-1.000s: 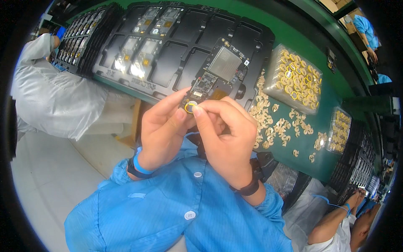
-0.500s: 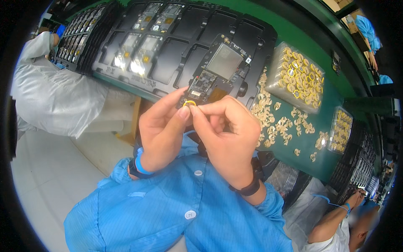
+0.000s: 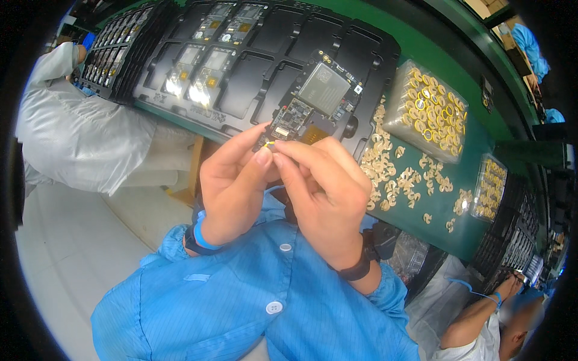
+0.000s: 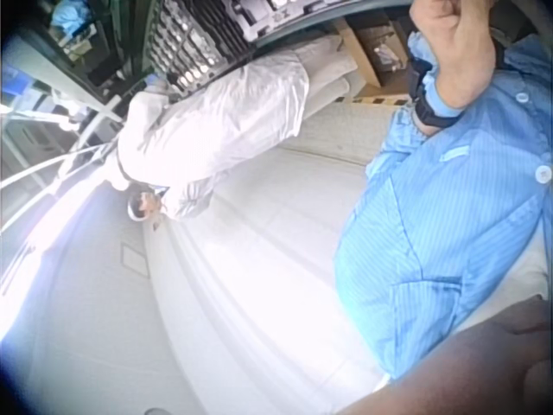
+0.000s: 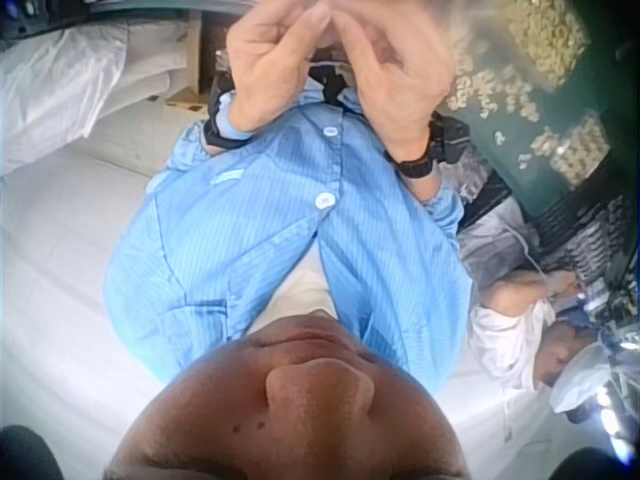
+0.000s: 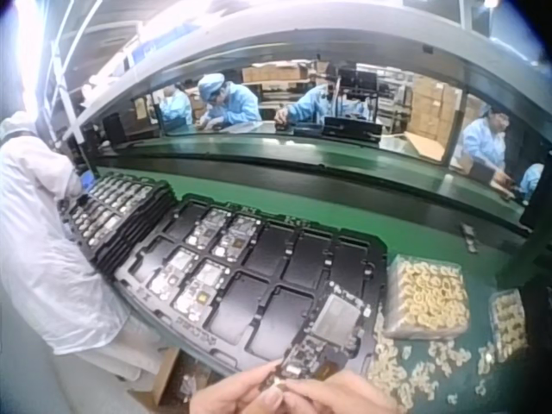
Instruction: Assembling small electronic components onto a circuit board and organizing them in a tray.
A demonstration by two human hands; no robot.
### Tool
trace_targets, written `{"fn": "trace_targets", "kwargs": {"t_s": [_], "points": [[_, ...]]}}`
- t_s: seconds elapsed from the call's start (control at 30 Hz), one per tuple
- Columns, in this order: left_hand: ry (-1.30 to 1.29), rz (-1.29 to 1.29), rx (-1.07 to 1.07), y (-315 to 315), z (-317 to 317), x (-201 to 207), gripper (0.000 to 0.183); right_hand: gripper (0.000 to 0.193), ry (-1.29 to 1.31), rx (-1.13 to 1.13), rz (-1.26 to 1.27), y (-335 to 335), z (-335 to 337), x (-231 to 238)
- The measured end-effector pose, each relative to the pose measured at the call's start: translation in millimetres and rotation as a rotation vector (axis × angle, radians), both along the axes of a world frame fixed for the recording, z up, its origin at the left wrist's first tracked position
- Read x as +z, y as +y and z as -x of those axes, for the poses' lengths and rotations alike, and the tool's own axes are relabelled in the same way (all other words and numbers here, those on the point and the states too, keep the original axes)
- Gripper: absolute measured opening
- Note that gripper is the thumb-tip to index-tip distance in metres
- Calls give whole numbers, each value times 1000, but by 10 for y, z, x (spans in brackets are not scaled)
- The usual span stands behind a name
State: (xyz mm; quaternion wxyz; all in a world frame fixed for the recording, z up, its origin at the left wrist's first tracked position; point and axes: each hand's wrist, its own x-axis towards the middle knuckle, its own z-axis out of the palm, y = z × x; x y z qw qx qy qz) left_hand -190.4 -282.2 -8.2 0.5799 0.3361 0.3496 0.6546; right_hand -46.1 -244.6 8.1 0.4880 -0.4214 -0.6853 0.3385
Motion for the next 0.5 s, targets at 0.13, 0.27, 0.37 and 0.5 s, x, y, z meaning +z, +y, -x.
{"fn": "trace_targets", "kwargs": {"t_s": [0.13, 0.27, 0.37, 0.5], "points": [[-26, -2, 10, 15, -6, 29, 41, 22, 8, 2, -11, -6, 18, -7], [-40, 64, 26, 55, 20, 48, 39, 24, -5, 27, 8, -3, 14, 1], [-77, 180, 45, 66, 25, 64, 38, 26, 44, -6, 60, -24, -47, -20], [-90, 228, 53, 82, 16, 83, 35, 15, 286, -105, 238, -23, -130, 0]]}}
